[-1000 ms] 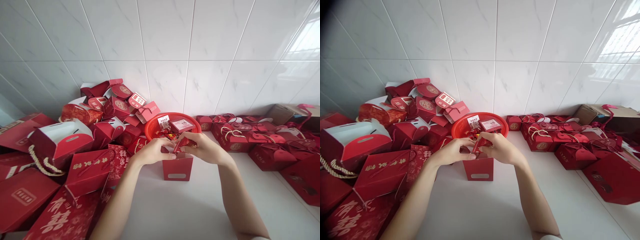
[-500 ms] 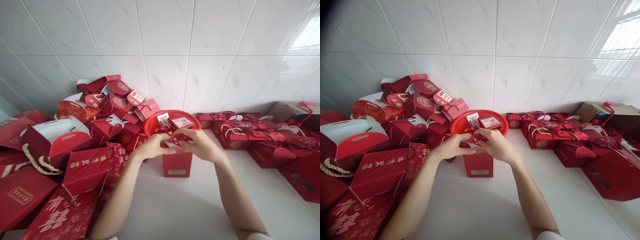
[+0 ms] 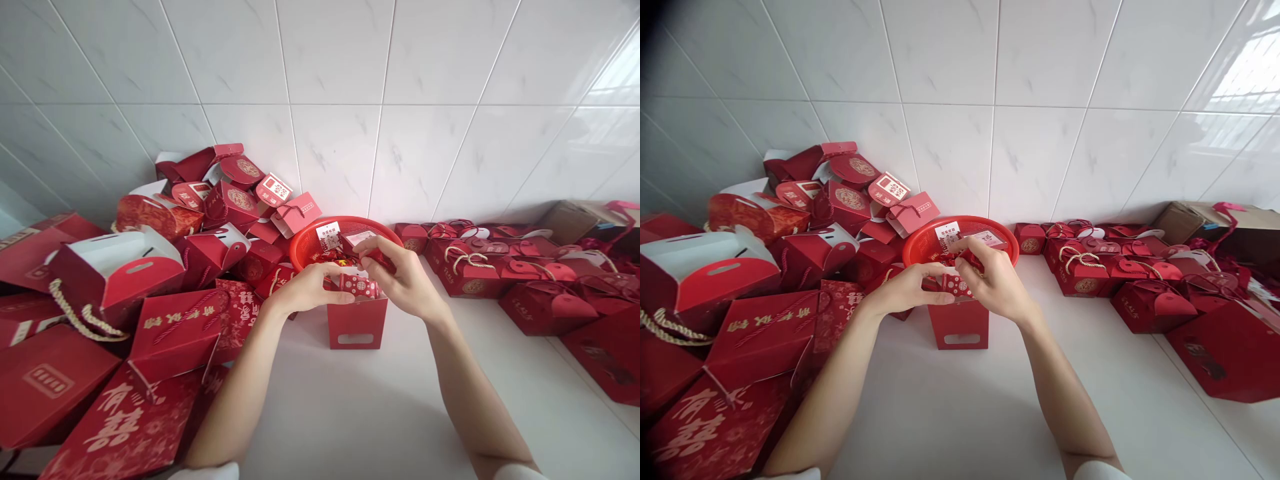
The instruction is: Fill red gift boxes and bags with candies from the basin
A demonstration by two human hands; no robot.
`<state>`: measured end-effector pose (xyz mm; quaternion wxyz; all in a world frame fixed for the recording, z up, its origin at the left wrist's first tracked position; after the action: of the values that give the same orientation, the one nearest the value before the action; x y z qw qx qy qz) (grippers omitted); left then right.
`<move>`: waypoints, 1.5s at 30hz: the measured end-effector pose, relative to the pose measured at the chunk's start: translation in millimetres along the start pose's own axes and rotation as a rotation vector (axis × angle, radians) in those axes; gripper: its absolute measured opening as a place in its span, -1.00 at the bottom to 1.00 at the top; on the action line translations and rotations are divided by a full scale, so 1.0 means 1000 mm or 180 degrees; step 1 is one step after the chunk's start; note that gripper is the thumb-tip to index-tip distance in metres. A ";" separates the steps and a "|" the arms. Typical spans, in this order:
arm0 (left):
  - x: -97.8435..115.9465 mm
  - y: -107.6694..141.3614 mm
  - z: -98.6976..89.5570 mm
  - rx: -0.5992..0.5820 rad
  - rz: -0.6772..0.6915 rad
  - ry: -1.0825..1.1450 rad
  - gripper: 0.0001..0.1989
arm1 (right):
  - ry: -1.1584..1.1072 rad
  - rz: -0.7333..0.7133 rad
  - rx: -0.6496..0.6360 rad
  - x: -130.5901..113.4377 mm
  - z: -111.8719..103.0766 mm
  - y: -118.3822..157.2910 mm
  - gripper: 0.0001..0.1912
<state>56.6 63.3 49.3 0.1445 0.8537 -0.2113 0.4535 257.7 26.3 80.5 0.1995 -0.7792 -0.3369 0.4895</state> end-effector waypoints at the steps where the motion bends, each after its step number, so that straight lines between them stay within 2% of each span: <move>1: 0.000 0.000 0.000 0.0040 -0.0015 -0.0001 -0.51 | -0.0053 0.0034 0.0054 0.001 0.000 0.000 -0.85; 3: 0.001 0.000 0.000 0.0051 -0.0028 -0.0012 -0.57 | -0.0158 0.0095 -0.0003 0.005 0.003 -0.001 -0.86; 8: 0.005 0.001 0.001 -0.0155 0.0064 0.0042 -0.65 | -0.0369 0.0070 -0.0785 0.015 0.010 -0.003 -0.79; 13: 0.003 0.001 0.000 -0.0138 0.0022 -0.0009 -0.66 | -0.0420 -0.0097 -0.0540 0.014 0.006 -0.004 -0.85; 18: -0.001 -0.002 0.000 -0.0158 0.0166 0.0043 -0.75 | -0.0146 -0.0065 -0.1349 0.018 0.011 -0.002 -0.82; 22: -0.001 -0.002 0.000 -0.0147 0.0100 0.0002 -0.68 | -0.0230 -0.0030 -0.1160 0.017 0.007 -0.002 -0.79; 27: 0.001 -0.001 0.000 -0.0255 0.0072 -0.0073 -0.59 | -0.0187 -0.0048 -0.1337 0.014 0.001 -0.001 -0.78; 30: 0.001 -0.002 0.000 -0.0239 0.0073 -0.0093 -0.59 | -0.0228 -0.0108 -0.1299 0.013 -0.002 -0.001 -0.80; 34: -0.002 -0.002 -0.001 -0.0139 -0.0003 -0.0242 -0.63 | -0.0070 -0.0250 -0.0906 0.014 -0.013 -0.001 -0.82; 38: -0.005 -0.003 -0.002 -0.0262 0.0112 -0.0659 -0.58 | 0.0257 -0.0198 -0.0342 0.020 -0.028 -0.001 -0.82; 40: -0.006 -0.004 -0.002 -0.0111 0.0236 -0.0678 -0.64 | 0.0290 -0.0121 -0.0176 0.025 -0.033 -0.001 -0.78; 42: -0.004 -0.006 -0.003 0.0207 0.0384 -0.0474 -0.71 | 0.0244 -0.0071 -0.0132 0.029 -0.036 -0.001 -0.71; 45: 0.000 -0.005 -0.005 0.0717 0.0643 -0.0017 -0.67 | 0.0036 -0.0116 -0.0333 0.033 -0.035 -0.002 -0.58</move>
<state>55.0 69.9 51.5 0.0009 0.8402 -0.2443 0.4842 298.6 52.1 76.2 0.1692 -0.7850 -0.3750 0.4631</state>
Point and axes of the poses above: each hand's wrist, its own y-axis away from the middle knuckle, its own z-axis out of the palm, x = y × z, the point moved 1 cm from there along -y, towards the middle knuckle, and after that the axes turned 12 degrees about -z, right-handed, at the moved point
